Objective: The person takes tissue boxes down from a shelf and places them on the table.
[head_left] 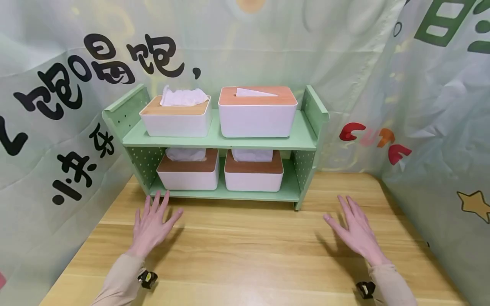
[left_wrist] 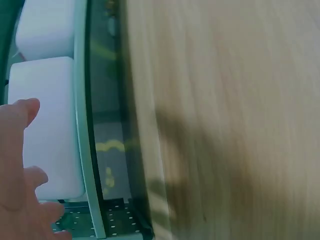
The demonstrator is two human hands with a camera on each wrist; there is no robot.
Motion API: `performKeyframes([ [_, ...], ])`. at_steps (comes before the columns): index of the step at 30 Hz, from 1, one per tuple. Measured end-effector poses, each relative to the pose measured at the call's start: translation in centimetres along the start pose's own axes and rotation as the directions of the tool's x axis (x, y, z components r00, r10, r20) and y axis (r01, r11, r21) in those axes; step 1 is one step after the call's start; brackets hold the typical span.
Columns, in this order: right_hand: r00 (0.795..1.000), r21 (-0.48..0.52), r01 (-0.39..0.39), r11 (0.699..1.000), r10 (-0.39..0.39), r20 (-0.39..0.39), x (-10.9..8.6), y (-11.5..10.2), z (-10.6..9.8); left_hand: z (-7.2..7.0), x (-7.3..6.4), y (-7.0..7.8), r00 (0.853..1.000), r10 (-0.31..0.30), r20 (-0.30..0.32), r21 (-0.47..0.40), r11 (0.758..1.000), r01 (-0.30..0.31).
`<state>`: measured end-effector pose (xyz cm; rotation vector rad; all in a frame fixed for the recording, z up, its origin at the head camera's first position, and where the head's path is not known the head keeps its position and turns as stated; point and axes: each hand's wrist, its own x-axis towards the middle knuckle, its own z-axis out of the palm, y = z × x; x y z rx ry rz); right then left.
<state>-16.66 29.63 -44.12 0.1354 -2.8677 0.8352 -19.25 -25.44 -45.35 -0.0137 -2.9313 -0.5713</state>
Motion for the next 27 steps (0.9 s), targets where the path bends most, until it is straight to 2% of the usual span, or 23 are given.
performKeyframes([
  [6,0.999,0.186,-0.033,0.982,0.029,0.021,0.2,-0.3,-0.4,-0.9,0.5,0.4,0.998,-0.047,0.040,-0.170,0.984,0.053],
  [10,1.000,0.342,-0.027,0.939,0.024,0.011,0.3,-0.7,-0.8,-1.7,0.8,0.6,0.996,-0.072,0.052,-0.328,0.941,0.086],
  [14,0.999,0.484,-0.053,0.874,0.043,0.032,0.2,-1.4,-1.3,-2.4,0.8,0.8,0.990,-0.115,0.081,-0.497,0.857,0.140],
  [18,0.998,0.552,-0.063,0.832,0.048,0.043,0.1,-2.1,-1.7,-3.2,0.8,1.0,0.983,-0.146,0.114,-0.629,0.755,0.185],
  [24,0.999,0.614,-0.041,0.788,0.019,0.041,0.3,-3.0,-2.0,-4.1,1.3,1.2,0.971,-0.208,0.122,-0.740,0.632,0.228],
  [27,1.000,0.676,-0.006,0.737,-0.015,0.026,0.3,-3.3,-2.0,-4.5,1.6,1.4,0.961,-0.254,0.106,-0.794,0.560,0.236],
])
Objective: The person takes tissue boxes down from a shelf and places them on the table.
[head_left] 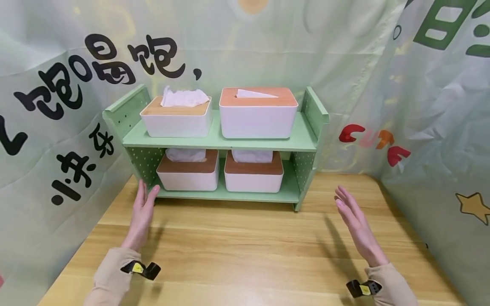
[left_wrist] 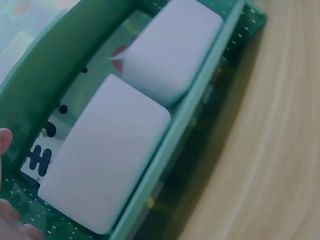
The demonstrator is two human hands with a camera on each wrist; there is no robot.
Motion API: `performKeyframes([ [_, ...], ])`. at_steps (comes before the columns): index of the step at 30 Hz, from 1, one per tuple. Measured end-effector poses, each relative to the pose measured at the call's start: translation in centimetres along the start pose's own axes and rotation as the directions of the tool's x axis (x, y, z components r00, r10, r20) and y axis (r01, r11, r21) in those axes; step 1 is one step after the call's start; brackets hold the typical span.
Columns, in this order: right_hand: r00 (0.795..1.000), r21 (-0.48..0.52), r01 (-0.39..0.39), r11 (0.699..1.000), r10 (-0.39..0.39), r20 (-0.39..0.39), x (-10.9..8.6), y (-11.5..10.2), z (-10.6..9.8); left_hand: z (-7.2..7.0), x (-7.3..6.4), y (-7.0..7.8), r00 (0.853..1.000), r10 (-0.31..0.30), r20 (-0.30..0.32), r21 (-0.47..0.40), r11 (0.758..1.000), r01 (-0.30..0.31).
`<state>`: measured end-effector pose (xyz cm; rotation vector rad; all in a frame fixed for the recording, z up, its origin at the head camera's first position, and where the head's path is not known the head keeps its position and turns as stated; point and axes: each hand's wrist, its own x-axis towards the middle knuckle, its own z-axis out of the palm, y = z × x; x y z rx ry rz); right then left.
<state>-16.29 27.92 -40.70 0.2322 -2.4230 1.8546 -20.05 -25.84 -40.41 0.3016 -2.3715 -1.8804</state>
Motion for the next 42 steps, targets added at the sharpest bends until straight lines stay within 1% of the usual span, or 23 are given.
performKeyframes([
  [4,0.997,0.137,0.070,0.988,-0.071,0.007,0.0,-0.3,0.3,0.0,0.2,0.8,0.997,-0.007,-0.071,-0.127,0.992,-0.002],
  [8,0.992,0.225,0.122,0.967,-0.126,0.005,0.0,-0.8,0.7,-0.2,0.2,1.5,0.992,-0.025,-0.125,-0.238,0.971,-0.005],
  [11,0.986,0.270,0.161,0.949,-0.165,-0.005,0.1,-1.5,1.0,-0.5,0.5,2.0,0.988,-0.039,-0.146,-0.295,0.955,-0.006],
  [16,0.971,0.331,0.232,0.915,-0.239,-0.021,0.3,-2.6,1.8,-1.2,1.0,3.0,0.982,-0.041,-0.184,-0.362,0.932,-0.029],
  [20,0.958,0.351,0.279,0.894,-0.284,-0.038,0.4,-3.4,2.4,-1.7,1.7,4.0,0.971,-0.068,-0.228,-0.437,0.899,-0.040],
  [24,0.949,0.364,0.310,0.878,-0.311,-0.056,0.7,-4.1,3.0,-2.1,2.2,5.0,0.960,-0.101,-0.261,-0.484,0.874,-0.040],
  [26,0.945,0.367,0.322,0.873,-0.322,-0.063,0.8,-4.4,3.2,-2.3,2.4,5.4,0.954,-0.109,-0.278,-0.490,0.871,-0.043],
  [27,0.943,0.368,0.327,0.870,-0.327,-0.065,0.8,-4.5,3.2,-2.4,2.5,5.7,0.951,-0.110,-0.289,-0.484,0.874,-0.046],
  [29,0.939,0.367,0.338,0.866,-0.337,-0.070,0.9,-4.8,3.4,-2.6,2.8,6.1,0.946,-0.112,-0.303,-0.501,0.864,-0.058],
  [31,0.935,0.364,0.348,0.864,-0.345,-0.075,1.0,-5.0,3.5,-2.9,3.0,6.5,0.943,-0.111,-0.315,-0.505,0.861,-0.067],
  [33,0.932,0.365,0.357,0.860,-0.354,-0.078,1.2,-5.2,3.5,-3.1,3.2,6.9,0.939,-0.114,-0.324,-0.522,0.849,-0.077],
  [34,0.931,0.368,0.360,0.857,-0.357,-0.080,1.3,-5.4,3.6,-3.2,3.3,7.1,0.938,-0.115,-0.328,-0.536,0.840,-0.085],
  [38,0.925,0.379,0.375,0.846,-0.371,-0.086,1.7,-6.0,3.8,-3.7,3.7,7.8,0.932,-0.105,-0.346,-0.556,0.824,-0.113],
  [42,0.916,0.380,0.396,0.836,-0.390,-0.096,2.1,-6.5,4.0,-4.0,4.0,8.4,0.931,-0.104,-0.349,-0.567,0.815,-0.121],
])
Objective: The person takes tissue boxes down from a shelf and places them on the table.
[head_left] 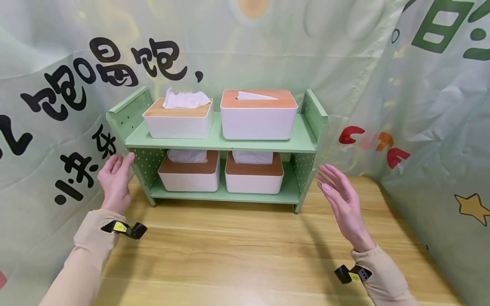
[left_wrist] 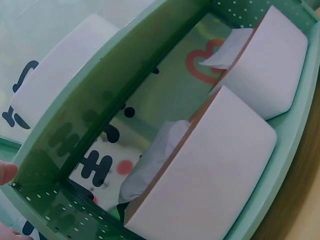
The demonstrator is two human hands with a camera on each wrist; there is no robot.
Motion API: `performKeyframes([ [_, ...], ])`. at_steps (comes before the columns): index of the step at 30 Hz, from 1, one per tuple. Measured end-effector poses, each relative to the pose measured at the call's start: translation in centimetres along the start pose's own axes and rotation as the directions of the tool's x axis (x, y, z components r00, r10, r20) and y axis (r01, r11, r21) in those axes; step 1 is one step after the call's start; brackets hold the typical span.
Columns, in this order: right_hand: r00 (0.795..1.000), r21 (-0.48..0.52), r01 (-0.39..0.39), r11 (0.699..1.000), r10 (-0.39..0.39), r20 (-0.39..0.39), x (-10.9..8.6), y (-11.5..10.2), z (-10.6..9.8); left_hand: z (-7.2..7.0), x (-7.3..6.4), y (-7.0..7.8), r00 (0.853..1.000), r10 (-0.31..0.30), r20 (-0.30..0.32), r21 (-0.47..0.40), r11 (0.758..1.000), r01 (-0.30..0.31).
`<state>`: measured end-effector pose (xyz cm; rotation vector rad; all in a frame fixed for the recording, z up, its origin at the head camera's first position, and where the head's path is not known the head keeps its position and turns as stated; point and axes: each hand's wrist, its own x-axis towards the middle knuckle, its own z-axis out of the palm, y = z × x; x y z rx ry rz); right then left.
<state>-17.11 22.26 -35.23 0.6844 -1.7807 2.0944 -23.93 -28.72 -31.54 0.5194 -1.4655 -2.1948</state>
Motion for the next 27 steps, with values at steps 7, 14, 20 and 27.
performKeyframes([
  [7,0.999,-0.020,0.033,0.999,-0.033,0.003,1.0,-0.5,0.7,0.1,0.5,0.6,1.000,0.009,-0.008,-0.007,1.000,-0.009],
  [14,0.998,-0.049,0.061,0.997,-0.061,0.003,2.0,-0.9,1.2,0.7,1.1,1.6,0.999,0.032,-0.023,-0.045,0.998,-0.033],
  [20,0.998,-0.097,0.067,0.993,-0.068,-0.002,2.8,-1.4,1.7,1.1,1.1,2.5,0.998,0.056,-0.027,-0.001,0.998,-0.056],
  [27,0.999,-0.166,0.043,0.985,-0.045,-0.009,3.8,-2.0,2.4,1.2,1.2,3.1,0.998,0.052,-0.025,0.061,0.997,-0.050],
])
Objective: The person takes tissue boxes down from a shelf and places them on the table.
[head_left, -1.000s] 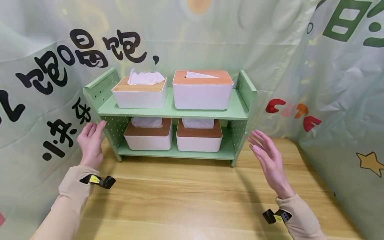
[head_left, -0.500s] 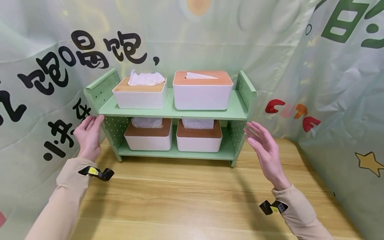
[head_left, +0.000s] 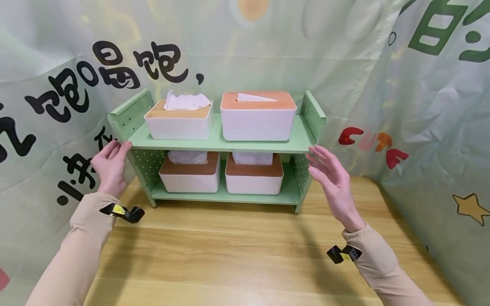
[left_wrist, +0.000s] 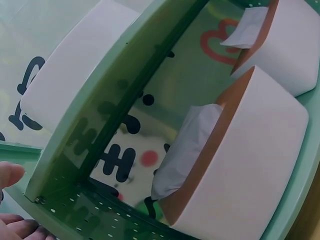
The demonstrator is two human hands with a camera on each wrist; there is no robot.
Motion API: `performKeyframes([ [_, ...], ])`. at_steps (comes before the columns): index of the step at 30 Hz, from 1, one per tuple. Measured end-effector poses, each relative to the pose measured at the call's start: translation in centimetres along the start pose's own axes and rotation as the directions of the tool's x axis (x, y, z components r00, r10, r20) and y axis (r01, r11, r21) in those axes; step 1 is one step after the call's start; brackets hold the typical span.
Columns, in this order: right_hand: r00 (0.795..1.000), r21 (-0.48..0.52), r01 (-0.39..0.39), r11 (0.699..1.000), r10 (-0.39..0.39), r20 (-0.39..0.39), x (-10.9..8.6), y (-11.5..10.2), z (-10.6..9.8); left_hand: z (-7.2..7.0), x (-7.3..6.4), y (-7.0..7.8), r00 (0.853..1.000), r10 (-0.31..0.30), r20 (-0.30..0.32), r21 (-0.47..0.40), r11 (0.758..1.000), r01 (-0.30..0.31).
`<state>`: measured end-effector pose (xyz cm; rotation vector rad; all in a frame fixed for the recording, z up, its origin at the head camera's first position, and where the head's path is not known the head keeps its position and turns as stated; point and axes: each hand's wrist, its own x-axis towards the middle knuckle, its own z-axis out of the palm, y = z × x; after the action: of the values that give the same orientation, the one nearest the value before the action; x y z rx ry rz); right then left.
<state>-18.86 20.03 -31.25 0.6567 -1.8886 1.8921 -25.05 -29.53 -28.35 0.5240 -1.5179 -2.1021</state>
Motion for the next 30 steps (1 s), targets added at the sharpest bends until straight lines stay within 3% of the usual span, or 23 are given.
performKeyframes([
  [4,1.000,-0.026,-0.001,1.000,0.002,0.006,0.6,-0.3,0.2,0.2,0.3,0.2,1.000,-0.015,-0.001,0.060,0.998,0.015],
  [10,1.000,-0.034,0.007,0.999,-0.006,0.030,1.3,-0.7,0.3,0.4,0.6,0.7,1.000,0.012,0.004,0.163,0.986,-0.012],
  [30,0.994,-0.158,-0.032,0.987,0.047,0.094,3.9,-1.9,1.0,1.1,1.1,0.9,0.997,0.073,-0.039,0.315,0.947,-0.057],
])
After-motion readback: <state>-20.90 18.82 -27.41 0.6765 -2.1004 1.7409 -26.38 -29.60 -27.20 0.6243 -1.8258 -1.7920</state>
